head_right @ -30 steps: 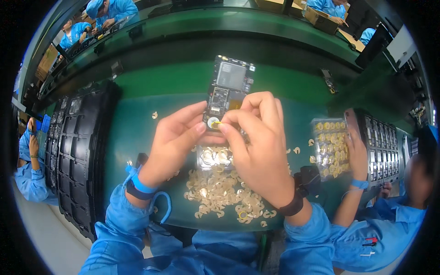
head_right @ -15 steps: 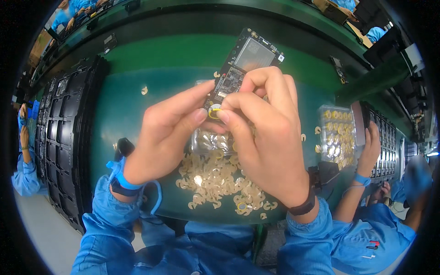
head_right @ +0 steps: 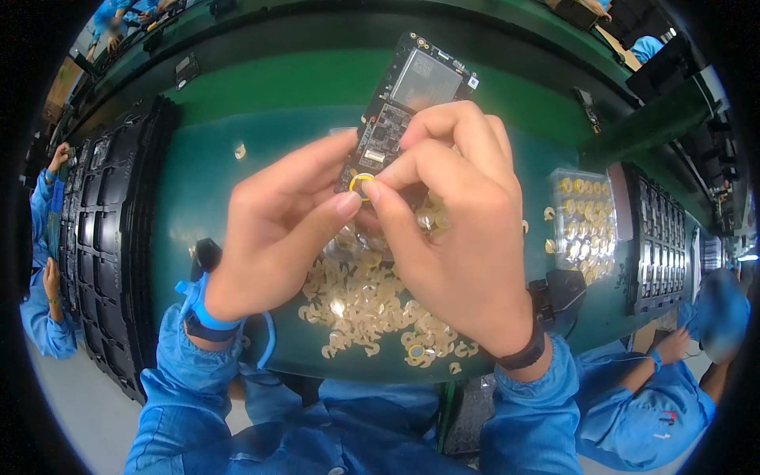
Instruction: Assembling electronic circuit boards by picking small components from a tray and placing them on the boards at a production line.
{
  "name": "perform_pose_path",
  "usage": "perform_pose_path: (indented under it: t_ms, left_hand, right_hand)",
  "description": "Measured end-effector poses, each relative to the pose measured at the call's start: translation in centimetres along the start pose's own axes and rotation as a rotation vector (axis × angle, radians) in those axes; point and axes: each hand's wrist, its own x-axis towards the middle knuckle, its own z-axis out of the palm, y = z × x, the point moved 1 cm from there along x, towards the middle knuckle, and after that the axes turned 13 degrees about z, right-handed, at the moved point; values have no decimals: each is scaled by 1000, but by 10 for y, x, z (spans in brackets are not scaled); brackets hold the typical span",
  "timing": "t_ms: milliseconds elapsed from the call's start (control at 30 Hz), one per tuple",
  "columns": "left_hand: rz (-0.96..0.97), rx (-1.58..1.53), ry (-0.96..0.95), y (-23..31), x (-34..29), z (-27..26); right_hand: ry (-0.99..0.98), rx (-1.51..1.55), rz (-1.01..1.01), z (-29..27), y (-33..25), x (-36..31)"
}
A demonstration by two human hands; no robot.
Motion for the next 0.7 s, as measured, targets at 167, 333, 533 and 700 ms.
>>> perform_pose_path:
  t_ms: [167, 333, 533, 700]
  left_hand:
    - [-39, 16, -26, 3, 2, -2]
    - [19, 36, -17, 1, 2, -1]
    - [-48, -100, 58, 4, 5, -2]
    - [-94, -171, 89, 7, 6, -6]
  right_hand:
    - [-21, -22, 4, -1, 1, 0]
    - [-30, -6, 36, 0, -1, -1]
    - [-27, 30, 22, 2, 2, 2]
    - [-51, -36, -80, -1, 4, 5]
